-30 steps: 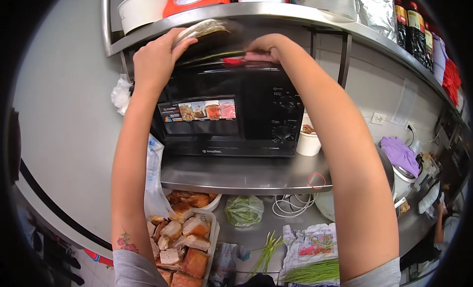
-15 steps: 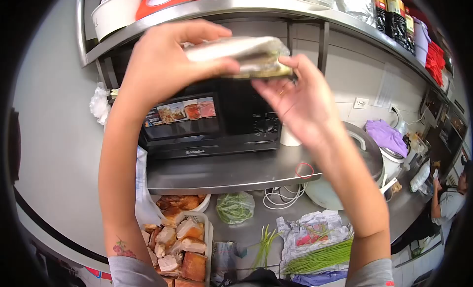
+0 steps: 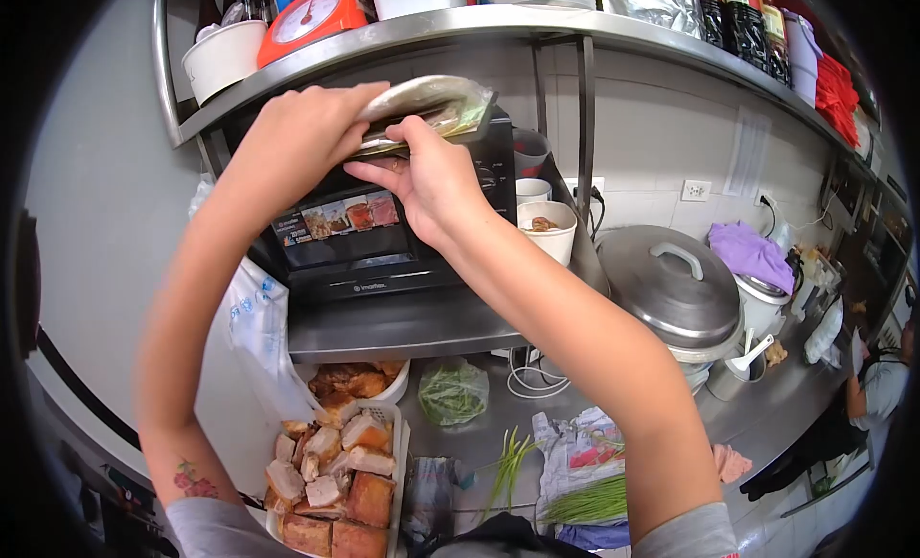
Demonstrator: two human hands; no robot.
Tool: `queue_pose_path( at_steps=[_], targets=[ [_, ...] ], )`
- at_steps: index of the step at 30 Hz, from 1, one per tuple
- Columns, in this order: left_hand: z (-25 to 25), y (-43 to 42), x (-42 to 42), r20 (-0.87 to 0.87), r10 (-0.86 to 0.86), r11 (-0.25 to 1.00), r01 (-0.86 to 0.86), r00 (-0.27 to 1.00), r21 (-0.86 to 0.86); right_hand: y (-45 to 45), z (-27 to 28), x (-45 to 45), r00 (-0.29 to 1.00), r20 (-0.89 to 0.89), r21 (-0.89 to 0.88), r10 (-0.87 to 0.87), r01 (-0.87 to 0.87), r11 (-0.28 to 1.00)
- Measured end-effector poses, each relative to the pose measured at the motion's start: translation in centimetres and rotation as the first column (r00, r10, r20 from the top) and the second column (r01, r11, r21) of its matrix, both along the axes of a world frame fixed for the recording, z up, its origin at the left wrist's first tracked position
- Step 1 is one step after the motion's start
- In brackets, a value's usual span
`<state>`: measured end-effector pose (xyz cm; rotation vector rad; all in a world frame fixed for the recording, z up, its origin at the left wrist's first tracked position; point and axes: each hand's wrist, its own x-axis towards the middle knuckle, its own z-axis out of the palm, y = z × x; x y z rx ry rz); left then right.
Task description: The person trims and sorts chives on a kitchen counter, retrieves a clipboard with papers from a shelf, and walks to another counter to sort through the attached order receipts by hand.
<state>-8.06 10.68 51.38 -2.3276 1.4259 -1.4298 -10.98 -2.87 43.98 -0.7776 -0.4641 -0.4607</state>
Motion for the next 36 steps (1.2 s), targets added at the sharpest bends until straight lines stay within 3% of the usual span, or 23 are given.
queue_pose_path(
  at_steps=[1, 4, 6, 9, 11, 14, 16, 18, 21, 24, 28, 31, 34, 35, 36],
  targets=[
    [0.4, 0.3, -0.7, 0.086, -0.005, 1.0, 0.004, 0.996, 0.017, 0.0, -0.1, -0.6, 1.0, -0.005, 0.022, 0.0, 0.0, 1.0],
    [2.8, 1.9, -1.6, 0.078, -0.181, 0.976, 0.189, 0.98, -0.111, -0.7, -0.7, -3.3, 1.0, 0.023, 0.047, 0.003, -0.004, 0.999],
    [4.4, 3.0, -1.9, 0.224, -0.212, 0.95, 0.255, 0.951, -0.183, -1.7, -1.1, -6.1, 1.0, 0.022, 0.036, -0.012, 0.011, 0.999],
    [5.1, 4.0, -4.4, 0.276, -0.165, 0.94, 0.236, 0.947, -0.247, -3.6, -2.6, -10.5, 0.993, 0.094, -0.007, 0.072, -0.072, 0.997],
    [4.9, 4.6, -4.4, 0.325, -0.111, 0.929, 0.214, 0.939, -0.301, -4.8, -3.8, -13.3, 0.997, 0.069, 0.001, 0.027, -0.028, 1.0],
    [2.8, 5.0, -5.8, 0.413, -0.212, 0.948, 0.289, 0.886, -0.132, -6.4, -3.8, -16.9, 0.997, 0.078, -0.078, 0.024, -0.018, 0.997],
    [0.6, 3.3, -7.6, 0.128, -0.196, 0.974, 0.208, 0.972, -0.091, -6.6, -3.4, -17.4, 0.998, 0.065, -0.009, 0.012, -0.012, 1.0],
    [-0.8, 2.0, -7.7, -0.143, -0.327, 0.944, 0.316, 0.934, -0.091, -6.5, -4.1, -17.4, 0.997, 0.059, -0.084, -0.039, 0.044, 0.995],
    [-1.9, 0.4, -4.5, -0.19, -0.384, 0.915, 0.4, 0.903, 0.051, -6.5, -5.3, -17.0, 0.999, 0.004, -0.049, -0.039, 0.039, 0.998],
    [-2.5, -0.8, -5.6, -0.113, -0.272, 0.962, 0.272, 0.956, -0.009, -7.3, -6.4, -16.6, 0.999, 0.036, -0.053, -0.022, 0.024, 0.998],
    [-0.7, 0.5, -3.7, 0.119, -0.278, 0.922, 0.3, 0.953, -0.247, -8.3, -8.2, -18.7, 0.997, 0.074, -0.042, 0.007, -0.004, 0.999],
    [-0.6, 1.7, -1.2, 0.201, -0.15, 0.9, 0.217, 0.968, -0.378, -9.8, -11.5, -23.6, 0.997, -0.023, 0.024, -0.076, 0.077, 0.997],
    [-1.6, 1.9, 2.4, 0.239, -0.064, 0.929, 0.145, 0.969, -0.34, -9.4, -15.2, -30.2, 0.957, -0.127, 0.001, -0.262, 0.264, 0.965],
    [-1.9, 2.0, 4.3, 0.147, -0.106, 0.952, 0.143, 0.983, -0.272, -9.9, -18.0, -32.0, 0.947, -0.105, 0.176, -0.305, 0.32, 0.931],
    [-2.2, 2.1, 5.6, -0.083, -0.034, 0.98, 0.017, 0.996, -0.199, -10.3, -19.3, -34.2, 0.94, -0.096, 0.199, -0.326, 0.339, 0.92]
  ],
)
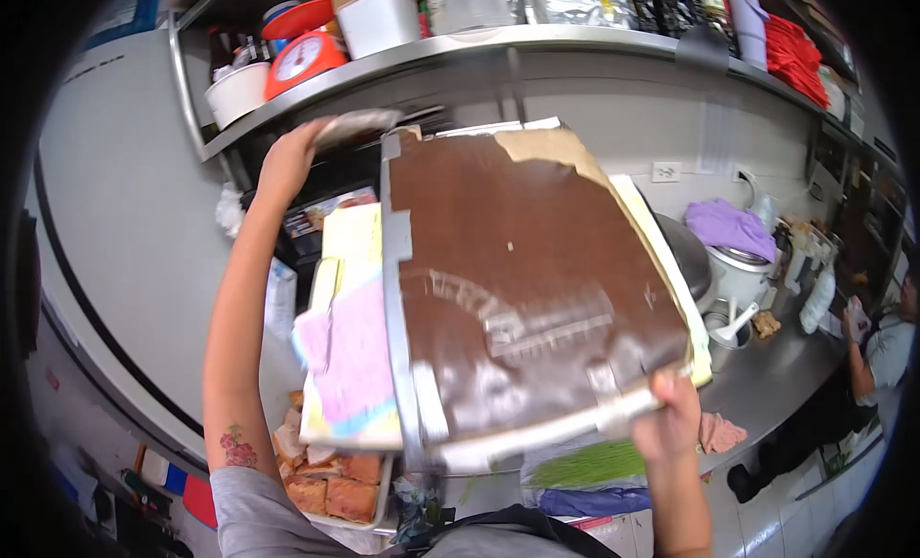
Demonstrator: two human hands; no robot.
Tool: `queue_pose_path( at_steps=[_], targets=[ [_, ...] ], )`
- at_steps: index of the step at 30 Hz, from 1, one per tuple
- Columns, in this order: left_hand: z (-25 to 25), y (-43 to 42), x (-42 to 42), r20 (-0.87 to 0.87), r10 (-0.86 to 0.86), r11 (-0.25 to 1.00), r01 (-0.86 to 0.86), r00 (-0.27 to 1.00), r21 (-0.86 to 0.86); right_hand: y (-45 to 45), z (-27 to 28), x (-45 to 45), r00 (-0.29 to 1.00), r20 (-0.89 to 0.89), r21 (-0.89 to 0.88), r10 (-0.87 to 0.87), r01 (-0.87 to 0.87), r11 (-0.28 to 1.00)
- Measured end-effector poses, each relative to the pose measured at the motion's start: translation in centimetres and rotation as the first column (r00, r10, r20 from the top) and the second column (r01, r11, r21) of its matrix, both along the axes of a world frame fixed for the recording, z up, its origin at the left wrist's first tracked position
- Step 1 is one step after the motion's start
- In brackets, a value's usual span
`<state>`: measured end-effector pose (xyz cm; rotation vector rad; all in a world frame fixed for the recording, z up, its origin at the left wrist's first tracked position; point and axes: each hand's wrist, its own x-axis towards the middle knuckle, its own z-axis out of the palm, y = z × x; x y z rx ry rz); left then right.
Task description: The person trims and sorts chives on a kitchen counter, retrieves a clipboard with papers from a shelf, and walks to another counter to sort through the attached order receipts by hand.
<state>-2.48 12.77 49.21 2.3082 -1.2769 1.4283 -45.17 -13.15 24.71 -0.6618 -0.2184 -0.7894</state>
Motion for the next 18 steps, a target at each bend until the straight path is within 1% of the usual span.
queue_pose_path(
  at_steps=[2, 3, 4, 5, 6, 7, 8, 9, 10, 11, 12, 13, 14, 15, 16, 17, 18],
  targets=[
    [-3.0, -0.8, 4.6, -0.165, 0.16, 0.976, -0.181, 0.973, -0.118, 0.1, -1.1, -3.7, 0.998, 0.069, -0.029, 0.009, -0.007, 1.0],
    [-3.6, -1.8, 1.8, -0.27, -0.189, 0.942, 0.096, 0.944, -0.323, 0.3, -1.5, -5.2, 0.995, 0.098, -0.015, -0.002, 0.004, 1.0],
    [-4.7, -1.6, -1.8, -0.308, -0.521, 0.792, 0.316, 0.796, -0.522, 0.4, -2.0, -6.5, 0.994, 0.105, 0.051, -0.043, 0.038, 0.998],
    [-6.5, -2.4, -8.1, -0.312, -0.71, 0.566, 0.248, 0.632, -0.786, 0.5, -2.0, -8.0, 0.986, 0.166, 0.141, 0.012, -0.036, 0.989],
    [-9.0, -3.3, -13.3, -0.204, -0.905, 0.288, 0.183, 0.374, -0.94, -0.3, -3.0, -9.6, 0.979, 0.202, 0.102, -0.004, -0.017, 0.995],
    [-12.1, -4.0, -17.1, -0.122, -0.959, 0.171, 0.184, 0.255, -0.968, -1.2, -4.3, -11.2, 0.983, 0.178, 0.03, -0.033, 0.028, 0.999],
    [-15.7, -5.1, -20.4, 0.023, -0.985, -0.008, 0.09, 0.17, -0.996, -1.3, -4.2, -12.9, 0.985, 0.105, 0.026, -0.136, 0.134, 0.991],
    [-19.4, -6.7, -23.4, 0.18, -0.972, -0.19, -0.059, 0.155, -0.98, -1.4, -4.1, -14.6, 0.972, 0.025, 0.015, -0.235, 0.235, 0.972],
    [-24.8, -7.6, -23.7, 0.213, -0.839, -0.381, 0.26, -0.501, -0.887, -2.3, -5.7, -17.0, 0.929, -0.027, -0.006, -0.368, 0.368, 0.93],
    [-27.5, -10.3, -28.1, 0.125, -0.958, -0.177, 0.188, -0.258, -0.966, -2.3, -5.1, -18.9, 0.914, -0.041, -0.009, -0.404, 0.404, 0.915],
    [-29.1, -13.5, -33.9, -0.024, -1.0, 0.023, 0.065, -0.008, -0.998, -2.2, -4.4, -20.9, 0.898, -0.062, -0.017, -0.435, 0.435, 0.9],
    [-29.4, -16.2, -37.9, -0.188, -0.981, 0.183, 0.093, -0.044, -0.979, -2.5, -5.0, -23.7, 0.886, -0.101, -0.019, -0.452, 0.452, 0.892],
    [-28.3, -18.7, -41.5, -0.351, -0.934, 0.34, 0.129, -0.068, -0.931, -3.0, -5.9, -26.7, 0.877, -0.143, -0.016, -0.459, 0.461, 0.887],
    [-27.9, -20.9, -43.9, -0.291, -0.891, 0.293, 0.049, -0.349, -0.955, -3.4, -6.4, -29.5, 0.85, -0.174, -0.047, -0.497, 0.497, 0.867],
    [-27.5, -23.2, -46.2, -0.186, -0.781, 0.261, -0.041, -0.597, -0.964, -3.8, -7.0, -32.3, 0.821, -0.204, -0.079, -0.533, 0.529, 0.845],
    [-28.2, -25.8, -48.3, -0.056, -0.608, 0.244, -0.119, -0.792, -0.962, -3.9, -8.8, -34.4, 0.767, -0.201, -0.147, -0.609, 0.591, 0.793],
    [-28.7, -28.1, -50.4, -0.05, -0.575, 0.281, -0.139, -0.817, -0.95, -3.8, -9.7, -36.9, 0.701, -0.216, -0.211, -0.68, 0.646, 0.733]
  ],
)
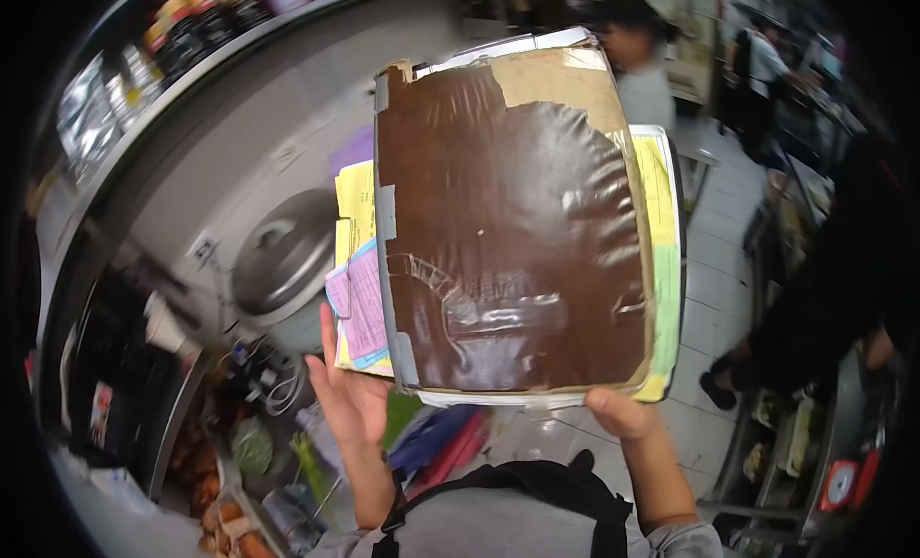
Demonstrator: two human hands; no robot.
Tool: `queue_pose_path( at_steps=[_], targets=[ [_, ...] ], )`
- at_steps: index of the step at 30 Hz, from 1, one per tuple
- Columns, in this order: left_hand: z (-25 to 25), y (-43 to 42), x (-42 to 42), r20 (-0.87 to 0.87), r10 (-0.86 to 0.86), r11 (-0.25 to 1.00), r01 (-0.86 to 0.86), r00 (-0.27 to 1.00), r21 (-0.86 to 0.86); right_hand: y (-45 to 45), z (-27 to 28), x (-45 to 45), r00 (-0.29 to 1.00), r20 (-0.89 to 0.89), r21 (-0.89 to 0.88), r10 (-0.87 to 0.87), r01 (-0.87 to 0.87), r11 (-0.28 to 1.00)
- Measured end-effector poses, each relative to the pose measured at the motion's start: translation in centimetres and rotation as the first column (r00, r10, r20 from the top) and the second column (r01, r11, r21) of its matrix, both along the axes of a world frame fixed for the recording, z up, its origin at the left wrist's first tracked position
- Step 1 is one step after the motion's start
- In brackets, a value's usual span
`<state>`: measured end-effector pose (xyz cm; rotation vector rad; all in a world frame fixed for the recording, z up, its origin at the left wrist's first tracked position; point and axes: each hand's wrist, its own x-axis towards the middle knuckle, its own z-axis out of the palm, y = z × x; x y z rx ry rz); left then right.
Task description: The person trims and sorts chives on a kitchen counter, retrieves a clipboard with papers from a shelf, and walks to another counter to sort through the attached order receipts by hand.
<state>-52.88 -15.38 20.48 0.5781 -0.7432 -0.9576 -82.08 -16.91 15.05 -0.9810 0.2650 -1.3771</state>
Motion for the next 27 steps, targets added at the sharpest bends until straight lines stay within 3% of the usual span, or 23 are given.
queue_pose_path(
  at_steps=[2, 3, 4, 6, 7, 8, 10, 12, 13, 14, 16, 18, 22, 24, 25, 27],
  targets=[
    [-2.1, -5.2, -3.5, -0.061, -0.085, 0.993, 0.089, 0.995, 0.074, 0.4, -1.2, -4.4, 0.999, -0.024, 0.03, -0.049, 0.05, 0.998],
    [-3.1, -7.8, -6.1, 0.118, 0.12, 0.985, -0.133, 0.986, 0.109, 0.6, -1.3, -6.4, 0.996, -0.027, 0.058, -0.082, 0.084, 0.995],
    [-3.2, -9.6, -8.7, 0.37, 0.29, 0.941, -0.334, 0.882, 0.06, 0.5, -1.4, -8.5, 0.993, -0.029, 0.084, -0.112, 0.114, 0.99],
    [-3.2, -12.6, -13.6, 0.725, 0.547, 0.752, -0.626, 0.418, -0.207, 0.2, -1.2, -12.6, 0.973, -0.053, 0.108, -0.224, 0.228, 0.968],
    [-1.9, -13.4, -16.3, 0.742, 0.558, 0.768, -0.571, 0.372, -0.291, 0.1, -1.3, -14.1, 0.962, -0.065, 0.138, -0.264, 0.271, 0.953],
    [-0.6, -14.1, -18.2, 0.869, 0.488, 0.806, -0.427, 0.085, -0.411, -0.1, -1.6, -15.6, 0.952, -0.076, 0.17, -0.295, 0.304, 0.937],
    [0.4, -16.4, -23.1, 0.954, 0.294, 0.938, -0.173, -0.061, -0.3, -0.8, -2.7, -18.3, 0.946, -0.111, 0.235, -0.304, 0.322, 0.917],
    [-0.3, -20.4, -27.6, 1.0, 0.012, 0.995, -0.102, 0.012, -0.011, -1.9, -4.3, -20.4, 0.936, -0.135, 0.297, -0.326, 0.352, 0.888],
    [-2.1, -23.1, -29.2, 0.985, -0.107, 0.989, -0.092, 0.137, 0.12, -2.7, -5.3, -20.9, 0.935, -0.106, 0.318, -0.338, 0.354, 0.879],
    [-3.5, -25.6, -31.4, 0.955, -0.258, 0.966, 0.001, 0.145, 0.26, -3.5, -6.4, -22.0, 0.93, -0.077, 0.344, -0.358, 0.362, 0.866],
    [-8.2, -31.3, -35.3, 0.806, -0.515, 0.85, 0.293, 0.29, 0.438, -5.4, -8.8, -24.5, 0.914, -0.026, 0.39, -0.405, 0.382, 0.838],
    [-11.8, -36.0, -39.3, 0.702, -0.625, 0.773, 0.401, 0.342, 0.492, -7.9, -11.1, -27.5, 0.9, -0.046, 0.432, -0.434, 0.41, 0.803],
    [-11.6, -43.5, -46.5, 0.495, -0.757, 0.65, 0.563, 0.425, 0.51, -14.4, -13.3, -31.8, 0.879, 0.032, 0.419, -0.477, 0.421, 0.804],
    [-11.0, -48.3, -49.8, 0.209, -0.919, 0.393, 0.77, 0.334, 0.502, -17.9, -13.2, -32.8, 0.832, 0.05, 0.433, -0.553, 0.481, 0.763],
    [-10.1, -50.7, -51.1, 0.139, -0.959, 0.283, 0.783, 0.248, 0.554, -19.8, -12.7, -33.6, 0.827, 0.039, 0.44, -0.561, 0.49, 0.752],
    [-8.1, -54.9, -54.2, 0.199, -0.96, 0.275, 0.78, 0.195, 0.562, -23.3, -12.7, -35.6, 0.79, 0.047, 0.438, -0.612, 0.534, 0.723]
  ],
)
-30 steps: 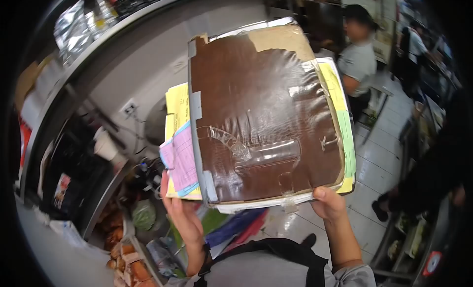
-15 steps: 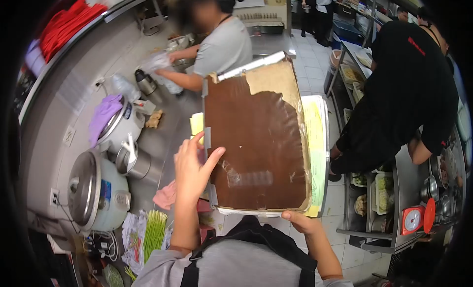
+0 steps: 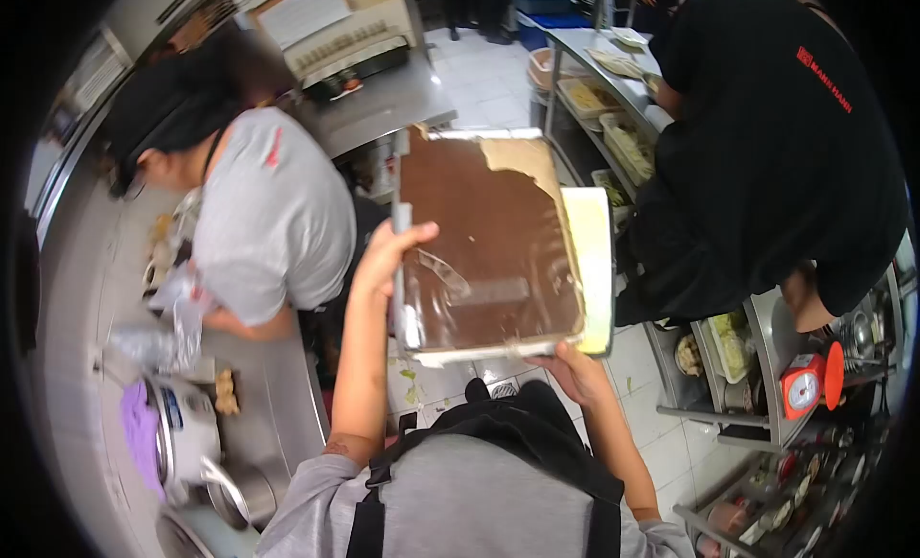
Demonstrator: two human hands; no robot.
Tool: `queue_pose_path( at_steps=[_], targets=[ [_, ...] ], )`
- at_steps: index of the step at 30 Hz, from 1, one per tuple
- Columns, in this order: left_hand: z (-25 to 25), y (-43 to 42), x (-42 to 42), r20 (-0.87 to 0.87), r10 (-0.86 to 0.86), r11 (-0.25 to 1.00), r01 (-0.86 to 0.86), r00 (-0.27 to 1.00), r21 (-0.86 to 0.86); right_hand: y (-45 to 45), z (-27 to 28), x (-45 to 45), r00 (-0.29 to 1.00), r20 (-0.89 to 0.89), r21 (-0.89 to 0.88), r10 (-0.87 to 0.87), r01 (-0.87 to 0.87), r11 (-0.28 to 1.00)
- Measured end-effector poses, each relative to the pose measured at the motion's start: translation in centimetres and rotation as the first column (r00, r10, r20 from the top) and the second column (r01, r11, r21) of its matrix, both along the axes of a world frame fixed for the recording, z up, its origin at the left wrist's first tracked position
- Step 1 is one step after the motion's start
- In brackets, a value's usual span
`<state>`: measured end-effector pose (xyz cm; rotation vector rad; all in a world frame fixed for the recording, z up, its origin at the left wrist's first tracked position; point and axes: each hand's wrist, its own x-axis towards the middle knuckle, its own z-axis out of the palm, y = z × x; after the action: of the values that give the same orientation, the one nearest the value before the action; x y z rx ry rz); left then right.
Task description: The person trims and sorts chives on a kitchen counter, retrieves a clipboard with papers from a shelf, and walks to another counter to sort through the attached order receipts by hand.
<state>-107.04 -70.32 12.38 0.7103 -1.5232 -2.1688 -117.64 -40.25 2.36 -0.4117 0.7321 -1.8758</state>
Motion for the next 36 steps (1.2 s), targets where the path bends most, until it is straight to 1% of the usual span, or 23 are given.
queue_pose_path(
  at_steps=[1, 3, 5, 7, 9, 10, 11, 13, 15, 17, 19, 20, 22, 24, 25, 27, 29, 30, 31, 32, 33, 34, 36],
  targets=[
    [0.1, -2.1, -1.8, -0.023, 0.065, 0.996, -0.066, 0.998, -0.059, -2.1, 0.0, -1.2, 0.999, -0.006, 0.005, -0.036, 0.036, 0.999],
    [1.2, -5.1, -4.4, -0.047, 0.189, 0.98, -0.191, 0.981, -0.05, -6.1, 0.7, -3.5, 0.989, -0.046, 0.043, -0.138, 0.14, 0.989],
    [1.0, -8.8, -7.1, -0.199, 0.313, 0.932, -0.341, 0.929, -0.125, -10.1, 0.9, -6.8, 0.971, -0.095, 0.125, -0.217, 0.228, 0.966],
    [2.3, -10.9, -9.5, -0.325, 0.376, 0.902, -0.423, 0.868, -0.088, -13.2, 0.2, -11.5, 0.961, -0.135, 0.166, -0.24, 0.261, 0.951],
    [2.6, -13.4, -11.8, -0.327, 0.442, 0.878, -0.477, 0.835, -0.033, -17.4, -0.3, -17.1, 0.953, -0.142, 0.138, -0.266, 0.286, 0.948],
    [1.9, -14.7, -12.9, -0.343, 0.493, 0.842, -0.538, 0.8, -0.046, -19.4, 0.0, -19.7, 0.948, -0.169, 0.114, -0.27, 0.291, 0.95],
    [1.7, -15.4, -14.3, -0.36, 0.572, 0.786, -0.618, 0.737, -0.018, -21.7, 0.7, -22.5, 0.939, -0.203, 0.077, -0.278, 0.299, 0.951],
    [1.1, -17.2, -16.1, -0.317, 0.657, 0.732, -0.68, 0.684, 0.05, -26.3, 3.7, -26.6, 0.909, -0.261, 0.032, -0.326, 0.346, 0.938],
    [1.1, -16.8, -17.6, -0.236, 0.77, 0.626, -0.773, 0.592, 0.104, -29.9, 6.1, -31.0, 0.877, -0.306, -0.025, -0.371, 0.382, 0.924],
    [-0.4, -18.2, -19.4, -0.228, 0.824, 0.553, -0.825, 0.519, 0.12, -34.6, 7.1, -35.0, 0.857, -0.319, -0.057, -0.405, 0.409, 0.911],
    [-1.3, -19.6, -21.8, -0.281, 0.833, 0.526, -0.841, 0.478, 0.129, -38.7, 9.3, -38.0, 0.868, -0.252, -0.139, -0.428, 0.405, 0.903],
    [-1.8, -20.9, -22.8, -0.293, 0.823, 0.549, -0.815, 0.487, 0.186, -40.5, 10.5, -39.3, 0.87, -0.219, -0.182, -0.442, 0.408, 0.895],
    [-2.5, -23.1, -25.0, -0.298, 0.779, 0.617, -0.76, 0.552, 0.205, -43.3, 12.2, -40.3, 0.873, -0.153, -0.227, -0.462, 0.424, 0.877],
    [-2.8, -26.1, -29.0, -0.33, 0.714, 0.698, -0.668, 0.618, 0.258, -46.5, 12.1, -42.1, 0.892, -0.086, -0.26, -0.443, 0.409, 0.875],
    [-4.5, -28.1, -30.8, -0.351, 0.665, 0.746, -0.608, 0.66, 0.27, -47.7, 11.5, -42.3, 0.908, -0.033, -0.233, -0.419, 0.4, 0.886],
    [-6.0, -30.9, -35.1, -0.358, 0.638, 0.765, -0.506, 0.682, 0.398, -49.9, 10.3, -42.5, 0.932, 0.059, -0.186, -0.356, 0.361, 0.914],
    [-5.9, -33.7, -39.4, -0.412, 0.612, 0.77, -0.39, 0.675, 0.505, -51.2, 7.7, -42.4, 0.962, 0.059, -0.003, -0.266, 0.267, 0.964],
    [-4.4, -34.8, -41.2, -0.418, 0.602, 0.772, -0.363, 0.68, 0.522, -51.9, 7.4, -42.5, 0.974, 0.011, 0.04, -0.228, 0.227, 0.973],
    [-6.7, -36.8, -42.6, -0.468, 0.536, 0.833, -0.35, 0.703, 0.429, -52.4, 7.1, -42.7, 0.981, -0.031, 0.101, -0.192, 0.194, 0.976],
    [-8.9, -38.6, -43.9, -0.445, 0.518, 0.832, -0.31, 0.731, 0.46, -53.1, 7.3, -43.2, 0.98, -0.082, 0.169, -0.183, 0.194, 0.966],
    [-8.9, -40.1, -45.2, -0.421, 0.489, 0.833, -0.265, 0.764, 0.486, -53.7, 7.4, -43.8, 0.976, -0.127, 0.232, -0.179, 0.204, 0.951],
    [-8.8, -41.0, -46.2, -0.359, 0.495, 0.801, -0.255, 0.791, 0.542, -54.3, 6.6, -44.9, 0.97, -0.163, 0.274, -0.178, 0.218, 0.937],
    [-9.1, -42.7, -48.0, -0.586, 0.401, 0.827, -0.002, 0.704, 0.562, -55.4, 6.8, -46.3, 0.941, -0.253, 0.268, -0.223, 0.29, 0.919]
  ],
)
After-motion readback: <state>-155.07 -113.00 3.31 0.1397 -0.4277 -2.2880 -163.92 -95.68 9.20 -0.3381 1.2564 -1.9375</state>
